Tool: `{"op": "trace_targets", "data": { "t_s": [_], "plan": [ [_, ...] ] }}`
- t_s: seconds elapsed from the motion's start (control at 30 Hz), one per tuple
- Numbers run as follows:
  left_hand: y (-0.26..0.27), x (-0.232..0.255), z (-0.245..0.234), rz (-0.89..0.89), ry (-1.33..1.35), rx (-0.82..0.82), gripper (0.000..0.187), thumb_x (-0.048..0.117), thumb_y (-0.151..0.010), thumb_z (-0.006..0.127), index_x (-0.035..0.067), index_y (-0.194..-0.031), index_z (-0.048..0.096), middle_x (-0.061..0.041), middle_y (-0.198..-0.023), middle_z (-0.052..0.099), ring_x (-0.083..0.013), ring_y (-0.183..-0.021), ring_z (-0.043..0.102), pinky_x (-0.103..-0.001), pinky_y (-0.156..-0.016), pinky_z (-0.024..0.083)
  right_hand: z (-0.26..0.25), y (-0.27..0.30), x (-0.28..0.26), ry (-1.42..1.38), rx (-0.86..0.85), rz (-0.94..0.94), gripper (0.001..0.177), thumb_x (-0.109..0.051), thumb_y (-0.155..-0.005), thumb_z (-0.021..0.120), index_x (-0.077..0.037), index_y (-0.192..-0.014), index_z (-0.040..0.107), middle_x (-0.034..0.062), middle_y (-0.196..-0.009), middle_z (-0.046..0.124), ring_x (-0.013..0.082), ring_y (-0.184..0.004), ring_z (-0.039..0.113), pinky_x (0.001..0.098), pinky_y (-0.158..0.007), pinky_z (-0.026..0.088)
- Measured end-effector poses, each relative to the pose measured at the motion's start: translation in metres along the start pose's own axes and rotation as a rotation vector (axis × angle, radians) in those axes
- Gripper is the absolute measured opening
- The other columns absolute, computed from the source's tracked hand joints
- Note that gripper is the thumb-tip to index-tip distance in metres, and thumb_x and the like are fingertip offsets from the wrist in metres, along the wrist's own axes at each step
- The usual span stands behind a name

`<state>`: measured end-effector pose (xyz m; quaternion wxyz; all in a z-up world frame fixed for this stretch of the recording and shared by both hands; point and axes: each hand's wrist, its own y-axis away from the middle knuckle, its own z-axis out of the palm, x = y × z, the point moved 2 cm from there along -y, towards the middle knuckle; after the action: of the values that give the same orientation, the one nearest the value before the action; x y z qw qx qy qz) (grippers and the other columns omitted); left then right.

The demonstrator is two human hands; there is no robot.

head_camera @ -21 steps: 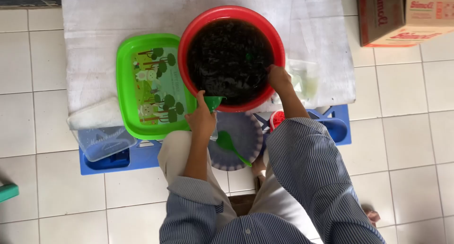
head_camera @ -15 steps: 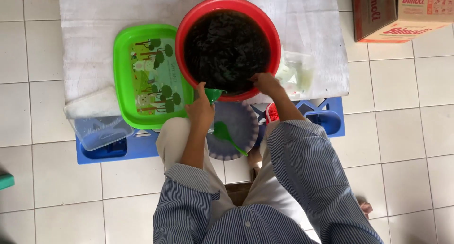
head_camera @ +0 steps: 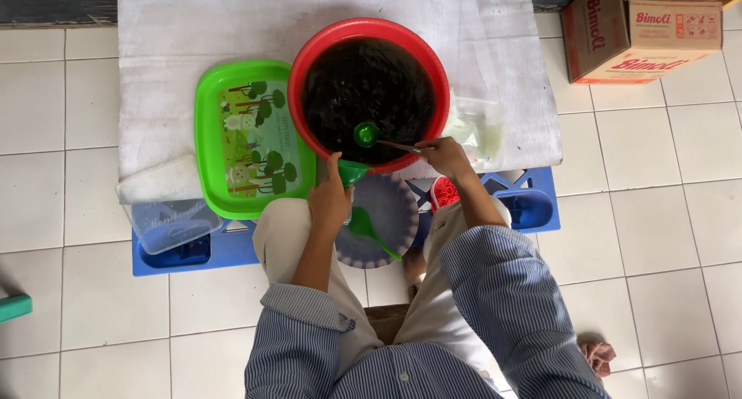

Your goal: Filling small plastic bags with a dark liquid using a funnel and ladle, then sealing them with rubber bands.

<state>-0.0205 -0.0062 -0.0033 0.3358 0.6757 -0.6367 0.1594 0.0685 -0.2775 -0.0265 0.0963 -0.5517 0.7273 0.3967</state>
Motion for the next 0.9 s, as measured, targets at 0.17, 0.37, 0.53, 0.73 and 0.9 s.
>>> {"op": "trace_targets", "data": {
  "t_s": [0.17,0.37,0.53,0.73,0.9],
  "plan": [
    [-0.002,0.001,0.011,-0.009,0.021,-0.025,0.074,0.012,-0.098,0.063,0.023,-0.157,0.019,-0.029,-0.109,0.070,-0.0454,-0.099,0.070,-0.058,-0.103,0.038,-0.006,0.028,-0.013,0.002,0.092,-0.007,0.031,-0.034,-0.092,0.063,-0.035,-0.120,0.076,0.0103,-0.098,0.077,0.0360,-0.104,0.070,0.0475,-0.094,0.055],
    [-0.010,-0.002,0.023,-0.003,0.073,-0.044,0.075,0.014,-0.097,0.064,0.024,-0.155,0.019,-0.030,-0.114,0.068,-0.0471,-0.103,0.069,-0.062,-0.104,0.037,0.000,0.017,-0.001,0.038,0.302,-0.149,0.032,-0.032,-0.093,0.061,-0.035,-0.122,0.074,0.0089,-0.096,0.077,0.0389,-0.098,0.071,0.0519,-0.093,0.055],
    [-0.013,-0.003,0.024,0.000,0.080,-0.030,0.074,0.013,-0.097,0.064,0.022,-0.155,0.019,-0.032,-0.116,0.066,-0.0488,-0.105,0.068,-0.064,-0.105,0.037,-0.008,0.029,-0.015,-0.004,0.500,-0.324,0.029,-0.024,-0.094,0.061,-0.030,-0.120,0.074,0.0123,-0.072,0.074,0.0390,-0.079,0.074,0.0509,-0.081,0.058],
    [-0.011,-0.001,0.021,-0.008,0.082,-0.021,0.075,0.014,-0.097,0.065,0.020,-0.156,0.019,-0.034,-0.116,0.066,-0.0499,-0.104,0.068,-0.067,-0.105,0.037,-0.014,0.042,-0.032,0.058,0.775,-0.498,0.026,-0.019,-0.099,0.063,-0.022,-0.124,0.069,0.0076,-0.055,0.060,0.0296,-0.061,0.069,0.0428,-0.063,0.055],
    [-0.011,-0.001,0.019,-0.014,0.076,-0.031,0.075,0.015,-0.098,0.064,0.020,-0.156,0.018,-0.030,-0.110,0.069,-0.0472,-0.098,0.070,-0.064,-0.104,0.039,-0.011,0.044,-0.053,0.176,0.880,-0.526,0.017,-0.015,-0.101,0.062,-0.016,-0.118,0.061,0.0086,-0.080,0.068,0.0305,-0.077,0.072,0.0435,-0.065,0.058]
  ]
}}
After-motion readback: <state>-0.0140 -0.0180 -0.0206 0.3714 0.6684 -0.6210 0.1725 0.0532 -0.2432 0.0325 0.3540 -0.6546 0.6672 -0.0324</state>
